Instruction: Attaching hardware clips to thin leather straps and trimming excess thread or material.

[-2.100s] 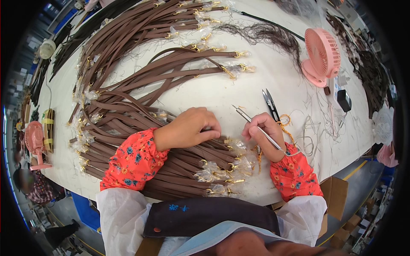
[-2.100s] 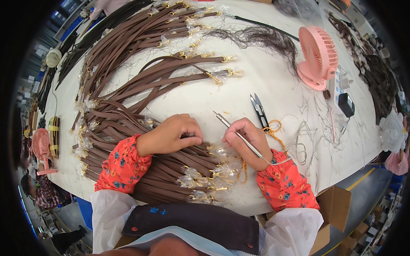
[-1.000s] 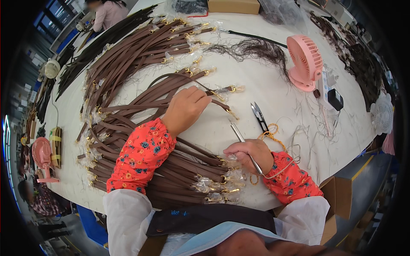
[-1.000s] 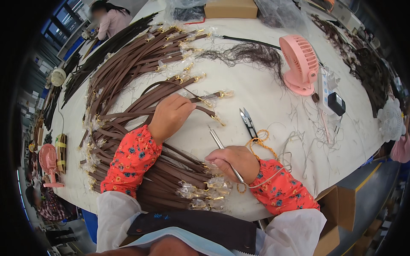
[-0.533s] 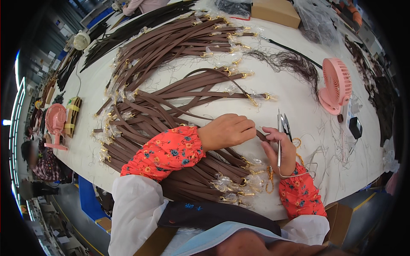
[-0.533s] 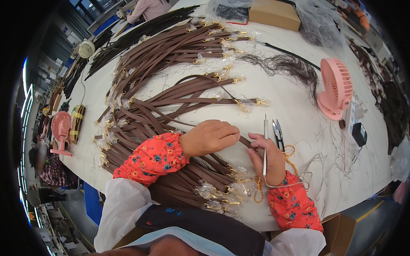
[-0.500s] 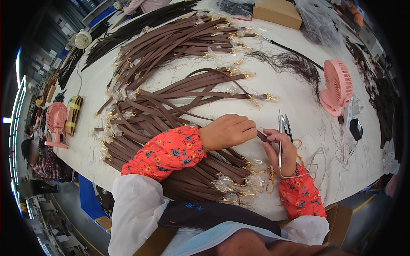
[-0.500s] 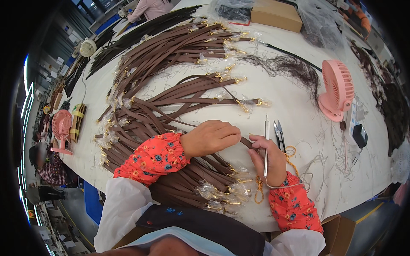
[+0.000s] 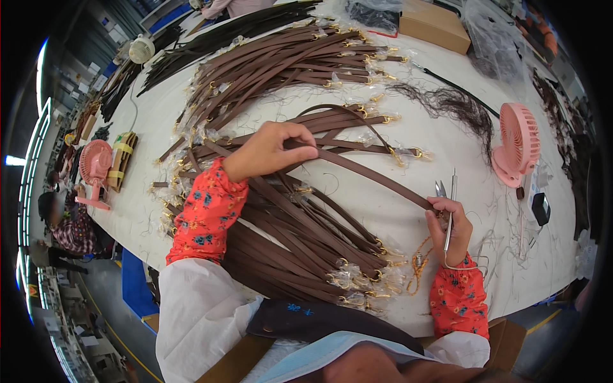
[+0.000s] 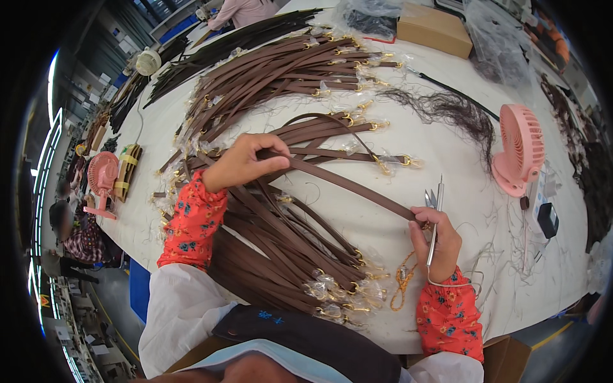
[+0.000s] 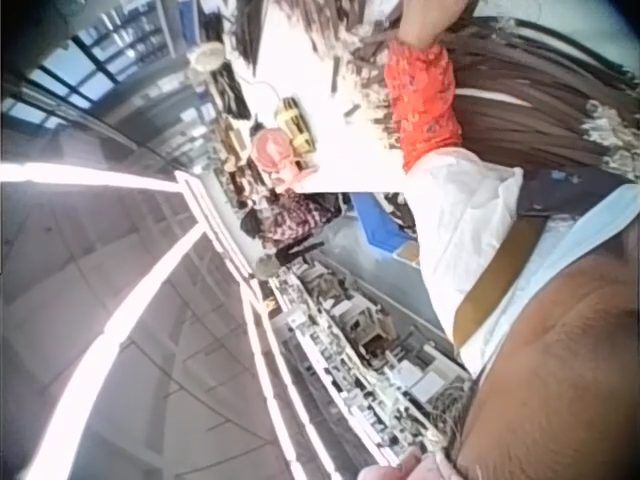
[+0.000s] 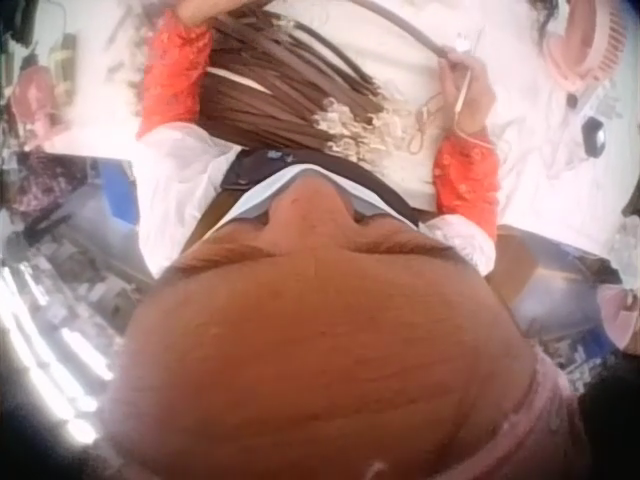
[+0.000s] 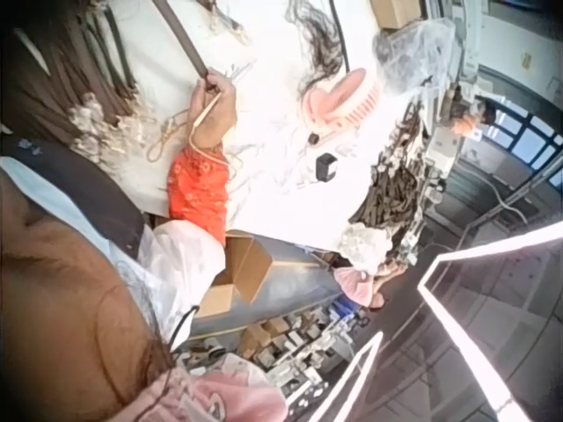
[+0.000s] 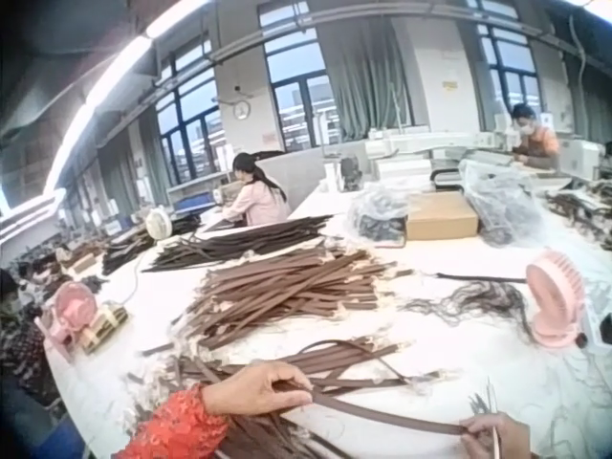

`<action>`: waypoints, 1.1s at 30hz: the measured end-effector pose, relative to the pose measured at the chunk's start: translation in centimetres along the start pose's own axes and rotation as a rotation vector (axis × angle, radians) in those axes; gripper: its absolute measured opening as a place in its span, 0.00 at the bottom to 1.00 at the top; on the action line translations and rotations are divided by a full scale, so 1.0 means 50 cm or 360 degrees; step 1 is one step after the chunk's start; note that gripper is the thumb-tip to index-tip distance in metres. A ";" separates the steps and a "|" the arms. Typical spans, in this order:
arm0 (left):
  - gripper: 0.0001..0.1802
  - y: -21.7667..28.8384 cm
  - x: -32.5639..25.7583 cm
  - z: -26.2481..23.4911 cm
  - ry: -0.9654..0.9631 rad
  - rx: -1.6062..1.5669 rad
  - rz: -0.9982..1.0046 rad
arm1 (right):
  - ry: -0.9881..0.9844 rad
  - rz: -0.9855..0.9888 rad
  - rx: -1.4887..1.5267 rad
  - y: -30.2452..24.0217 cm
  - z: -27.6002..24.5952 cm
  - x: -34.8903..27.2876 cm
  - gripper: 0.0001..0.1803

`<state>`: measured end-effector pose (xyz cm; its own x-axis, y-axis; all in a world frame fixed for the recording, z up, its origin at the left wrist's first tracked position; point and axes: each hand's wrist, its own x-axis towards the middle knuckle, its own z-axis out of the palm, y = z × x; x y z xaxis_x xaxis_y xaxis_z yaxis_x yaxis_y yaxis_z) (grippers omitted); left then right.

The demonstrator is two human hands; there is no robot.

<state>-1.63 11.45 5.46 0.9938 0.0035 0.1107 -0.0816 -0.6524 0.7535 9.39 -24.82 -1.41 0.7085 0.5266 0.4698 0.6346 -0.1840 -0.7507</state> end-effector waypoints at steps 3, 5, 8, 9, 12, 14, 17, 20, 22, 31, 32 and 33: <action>0.11 -0.001 -0.033 -0.041 0.0042 0.0066 -0.0169 | -0.0075 0.0091 -0.0096 0.011 -0.032 0.011 0.11; 0.11 -0.005 -0.054 -0.038 0.0138 0.0127 0.0003 | -0.0106 0.0076 -0.0104 0.009 -0.057 0.019 0.11; 0.11 -0.022 -0.039 0.005 0.0152 0.0150 0.0145 | 0.0018 -0.0095 -0.0318 0.030 -0.089 0.031 0.13; 0.11 -0.015 -0.037 0.022 0.0166 0.0189 0.0182 | 0.0025 -0.0085 -0.0343 0.032 -0.102 0.029 0.13; 0.11 0.024 -0.028 0.065 0.0121 0.0064 0.0117 | -0.0057 -0.0046 -0.0857 0.037 -0.126 0.022 0.14; 0.10 0.028 -0.017 0.090 0.0064 -0.0023 0.0162 | -0.0051 -0.0145 -0.0834 0.025 -0.114 0.025 0.13; 0.10 0.051 -0.012 0.137 0.0036 0.0226 0.0344 | -0.0057 -0.0466 -0.0631 -0.007 -0.061 0.033 0.13; 0.08 0.062 -0.012 0.185 -0.0011 0.0666 0.0843 | -0.0180 -0.0460 -0.0453 -0.038 -0.012 0.025 0.15; 0.08 0.059 -0.017 0.221 0.0095 0.0956 0.1222 | -0.0309 -0.0573 -0.0464 -0.048 0.012 0.021 0.17; 0.14 0.059 -0.021 0.252 -0.0024 0.0046 0.0411 | -0.0391 -0.0233 -0.0168 -0.027 0.033 -0.006 0.10; 0.14 0.059 -0.022 0.251 -0.0027 0.0047 0.0411 | -0.0359 -0.0286 -0.0170 -0.028 0.032 -0.005 0.10; 0.16 0.056 -0.022 0.248 -0.0086 0.0098 0.0407 | -0.0358 -0.0283 -0.0169 -0.032 0.029 -0.004 0.10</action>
<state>-2.04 0.20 -0.58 0.9442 -0.2065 0.2566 -0.3275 -0.6717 0.6645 7.78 -23.40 -0.98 0.5048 0.7265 0.4662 0.7796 -0.1518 -0.6076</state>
